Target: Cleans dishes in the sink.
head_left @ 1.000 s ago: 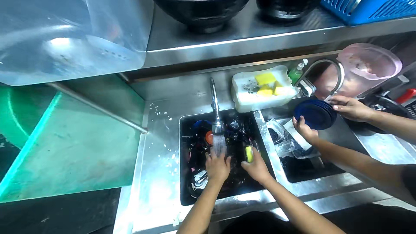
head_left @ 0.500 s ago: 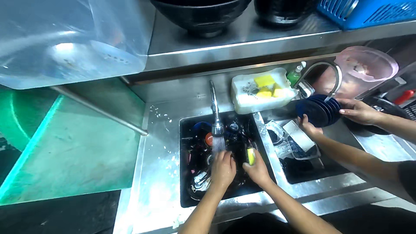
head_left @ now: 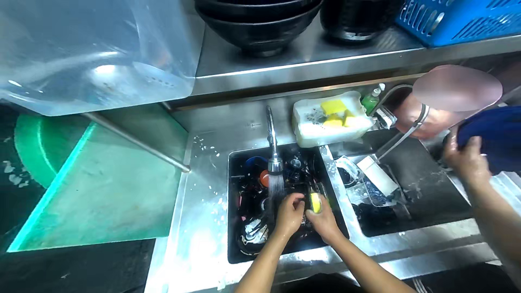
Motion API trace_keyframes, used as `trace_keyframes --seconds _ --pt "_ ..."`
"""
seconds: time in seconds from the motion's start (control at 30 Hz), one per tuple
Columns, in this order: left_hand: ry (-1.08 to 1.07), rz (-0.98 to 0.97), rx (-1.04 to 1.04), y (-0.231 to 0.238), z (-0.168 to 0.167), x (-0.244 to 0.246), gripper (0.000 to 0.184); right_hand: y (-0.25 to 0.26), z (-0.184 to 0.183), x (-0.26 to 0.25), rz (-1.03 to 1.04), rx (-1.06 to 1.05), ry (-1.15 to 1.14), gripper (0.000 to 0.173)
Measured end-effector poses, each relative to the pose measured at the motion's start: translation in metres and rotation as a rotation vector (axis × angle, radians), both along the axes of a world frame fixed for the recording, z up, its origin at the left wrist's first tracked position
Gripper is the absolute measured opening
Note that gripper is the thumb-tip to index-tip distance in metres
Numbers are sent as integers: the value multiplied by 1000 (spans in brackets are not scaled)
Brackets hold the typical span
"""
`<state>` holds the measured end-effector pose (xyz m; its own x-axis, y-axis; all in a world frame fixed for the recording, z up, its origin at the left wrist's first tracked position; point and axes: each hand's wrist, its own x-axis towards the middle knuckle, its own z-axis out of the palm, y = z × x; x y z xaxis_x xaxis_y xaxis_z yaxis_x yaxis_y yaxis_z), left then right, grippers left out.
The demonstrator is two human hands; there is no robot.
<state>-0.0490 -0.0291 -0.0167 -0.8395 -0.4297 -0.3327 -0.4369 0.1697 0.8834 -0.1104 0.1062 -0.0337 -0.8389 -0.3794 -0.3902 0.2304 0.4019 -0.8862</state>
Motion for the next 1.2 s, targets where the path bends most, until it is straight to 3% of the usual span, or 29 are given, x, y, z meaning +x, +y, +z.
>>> trace_keyframes --seconds 0.1,0.17,0.27,0.37,0.57,0.63,0.77,0.8,0.9,1.03,1.13,1.2 --pt "-102 266 -6 9 12 1 51 0 -2 2 -23 25 -27 72" --pt "-203 274 -45 7 13 -3 69 -1 -3 7 -4 31 -44 74" --pt "-281 250 -79 2 2 -9 63 -3 -5 15 14 7 -51 76" --pt "-300 -16 -143 5 -1 -5 57 1 -9 12 -19 -38 -40 75" --pt "-499 -419 -333 25 28 11 40 12 -7 0 -98 10 48 76" --pt "-448 -386 -412 23 28 12 40 12 -4 -4 -93 19 86 74" --pt "-283 -258 -521 12 15 3 64 7 3 -4 -60 -32 122 72" --pt "-284 -266 -501 11 16 2 63 5 5 -5 -60 -27 129 71" --pt "-257 -411 -383 15 14 9 38 10 6 -10 -77 -11 130 69" --pt "-103 -600 -316 17 2 25 49 15 2 -8 -87 12 135 70" --pt "22 -683 -271 22 1 38 40 17 2 -4 -89 2 122 71" --pt "-1 -735 -341 22 0 43 44 18 6 -4 -51 13 136 71"
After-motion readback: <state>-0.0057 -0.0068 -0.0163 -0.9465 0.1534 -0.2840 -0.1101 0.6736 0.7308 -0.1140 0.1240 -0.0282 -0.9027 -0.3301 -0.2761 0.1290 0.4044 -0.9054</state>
